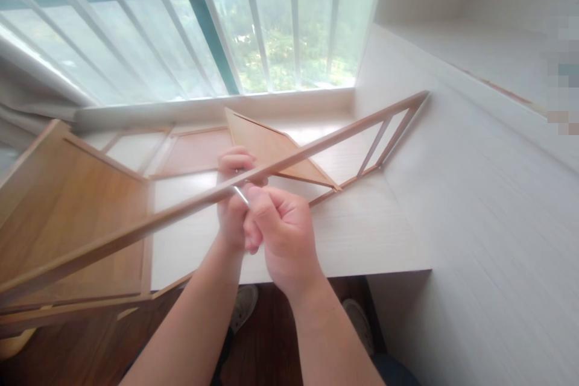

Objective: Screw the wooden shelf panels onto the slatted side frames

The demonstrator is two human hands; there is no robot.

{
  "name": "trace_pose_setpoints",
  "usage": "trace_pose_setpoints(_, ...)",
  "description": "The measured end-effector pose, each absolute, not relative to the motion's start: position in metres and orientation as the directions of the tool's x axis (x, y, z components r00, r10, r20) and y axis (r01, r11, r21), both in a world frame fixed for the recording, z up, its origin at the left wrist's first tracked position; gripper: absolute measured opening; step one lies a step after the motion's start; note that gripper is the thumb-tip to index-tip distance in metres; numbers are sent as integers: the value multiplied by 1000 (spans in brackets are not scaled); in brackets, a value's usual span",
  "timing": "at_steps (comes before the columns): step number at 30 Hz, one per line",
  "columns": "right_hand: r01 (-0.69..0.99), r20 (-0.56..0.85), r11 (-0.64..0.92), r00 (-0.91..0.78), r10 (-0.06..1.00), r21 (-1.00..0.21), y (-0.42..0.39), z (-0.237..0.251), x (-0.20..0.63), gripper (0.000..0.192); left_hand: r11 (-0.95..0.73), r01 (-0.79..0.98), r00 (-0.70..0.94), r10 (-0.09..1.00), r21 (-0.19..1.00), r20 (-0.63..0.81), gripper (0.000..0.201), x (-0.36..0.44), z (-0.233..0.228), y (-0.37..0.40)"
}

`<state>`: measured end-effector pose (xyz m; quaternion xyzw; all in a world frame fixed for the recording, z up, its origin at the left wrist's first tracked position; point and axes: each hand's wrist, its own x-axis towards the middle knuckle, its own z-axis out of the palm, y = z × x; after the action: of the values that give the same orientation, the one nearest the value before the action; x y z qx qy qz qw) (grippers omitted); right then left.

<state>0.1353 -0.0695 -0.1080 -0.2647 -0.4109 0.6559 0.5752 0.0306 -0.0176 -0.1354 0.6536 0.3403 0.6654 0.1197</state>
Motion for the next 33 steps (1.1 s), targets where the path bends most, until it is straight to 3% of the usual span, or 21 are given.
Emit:
trace_pose_setpoints(5,-572,82,-7,-129,988,-821,-67,-113,125,45,-701,252,-139,656,667,742,27,31,-139,-16)
trace_pose_setpoints(15,-508,77,-12,-154,985,-861,-67,-110,129,47,-734,280,-61,630,619,774,25,23,-130,-19)
trace_pose_setpoints(22,-511,86,48,-51,995,-858,-70,-102,140,51,-733,225,-53,648,642,760,36,20,-136,-14)
trace_pose_setpoints(27,-348,90,42,-124,988,-936,-71,-98,146,53,-741,267,-52,628,617,776,25,21,-134,-13)
trace_pose_setpoints(33,-376,107,43,-151,983,-926,-71,-96,145,52,-745,315,-41,609,589,792,23,21,-132,-15)
